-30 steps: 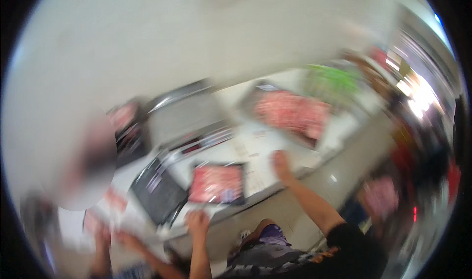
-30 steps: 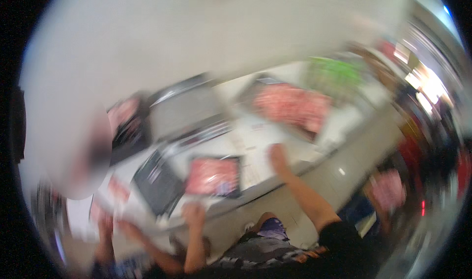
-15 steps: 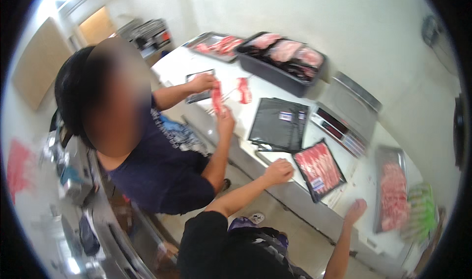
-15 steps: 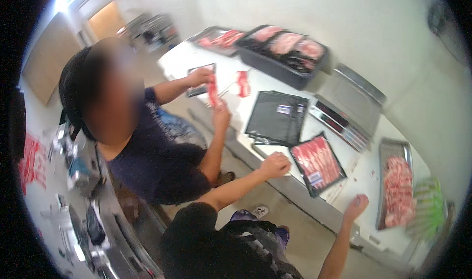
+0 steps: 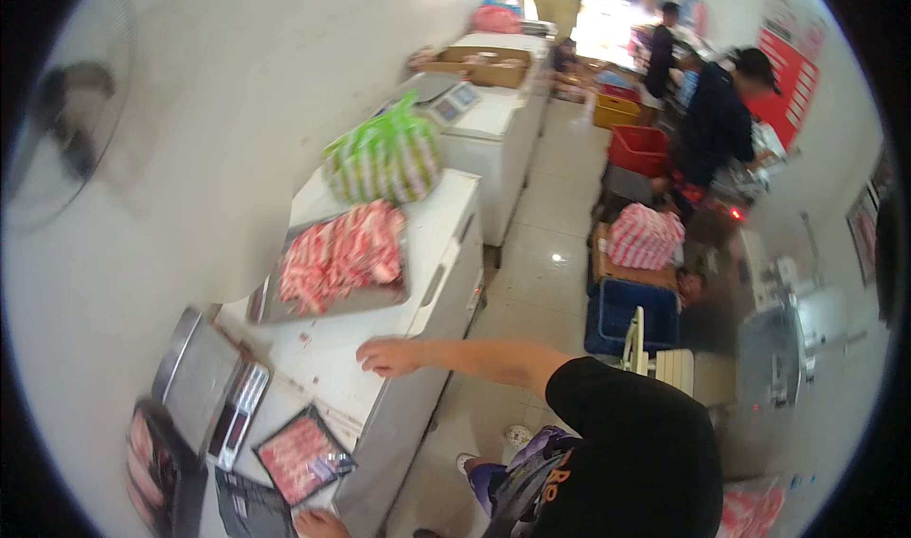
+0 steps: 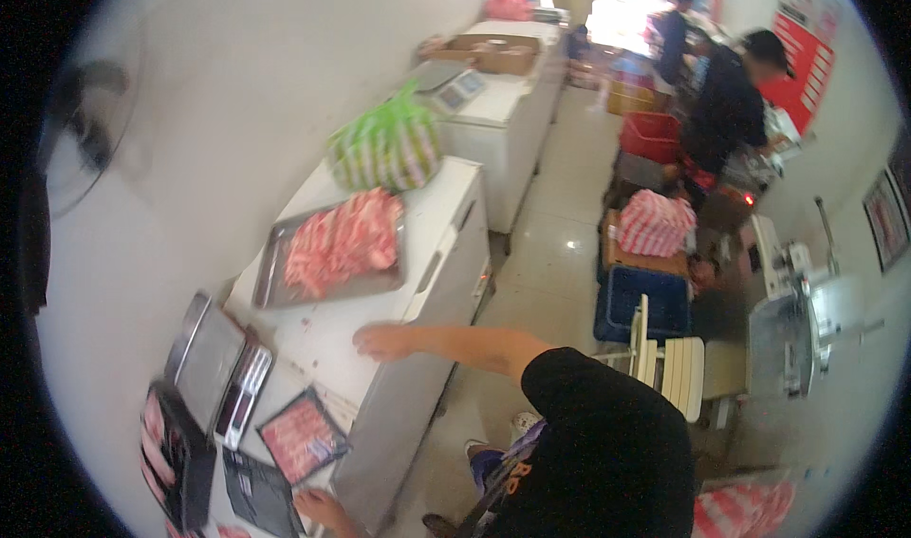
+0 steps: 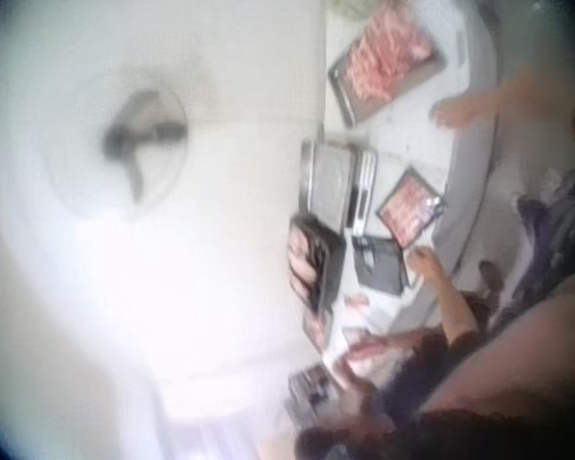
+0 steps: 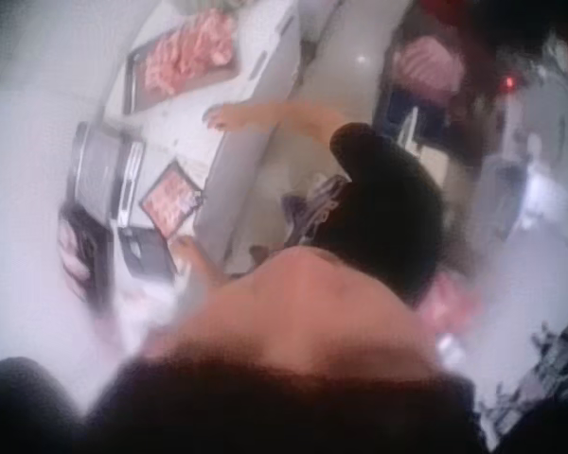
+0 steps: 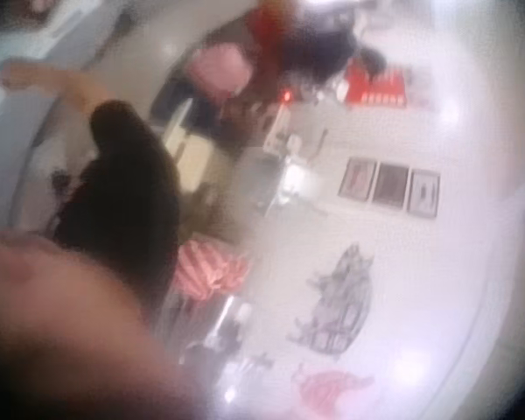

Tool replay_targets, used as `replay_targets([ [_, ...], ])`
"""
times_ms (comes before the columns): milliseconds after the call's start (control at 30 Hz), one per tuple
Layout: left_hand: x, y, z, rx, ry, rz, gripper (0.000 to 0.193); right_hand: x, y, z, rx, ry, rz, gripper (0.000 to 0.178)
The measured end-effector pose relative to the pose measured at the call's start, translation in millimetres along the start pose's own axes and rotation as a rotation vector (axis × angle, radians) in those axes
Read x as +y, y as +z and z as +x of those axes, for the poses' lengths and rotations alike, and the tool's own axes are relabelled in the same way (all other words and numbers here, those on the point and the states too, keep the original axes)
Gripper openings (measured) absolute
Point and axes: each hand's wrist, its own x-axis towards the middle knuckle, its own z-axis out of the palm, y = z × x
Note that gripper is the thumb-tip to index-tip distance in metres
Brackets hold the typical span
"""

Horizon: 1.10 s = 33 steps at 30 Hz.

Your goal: The person places sliced meat into vacuum-seal bags, weighs them on a digital scale, and stacks the sealed packages on the counter. A coworker performs similar packaging tasks nearby.

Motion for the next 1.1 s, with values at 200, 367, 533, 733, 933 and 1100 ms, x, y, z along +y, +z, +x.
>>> replay_targets([
  [200,21.1,15.3,-17.2,0.167,0.153,0.211,0.016,-13.6,-67.0,-117.2,0.504,0.313,-0.394,0.033],
  [367,-12.6,16.5,-18.2,-0.035,0.27,0.38,0.023,64.0,-116.0,-124.1,1.22,1.346,-0.233,0.061],
  [533,17.8,-5.9,16.0,-0.256,0.306,0.567,0.029,122.8,-92.7,-74.7,1.297,1.369,-0.176,0.058],
  [733,-12.1,-13.3,3.1,-0.367,0.395,0.761,0.033,101.8,-80.0,-43.2,1.282,1.391,-0.248,0.056],
  [933,50.4,-18.9,10.0,-0.348,-0.028,0.504,0.032,102.2,-94.9,-56.3,1.294,1.354,-0.279,0.064],
  [1100,35.8,-19.1,4.8,-0.158,0.089,0.332,0.03,107.5,-84.7,-63.3,1.321,1.337,-0.258,0.071],
])
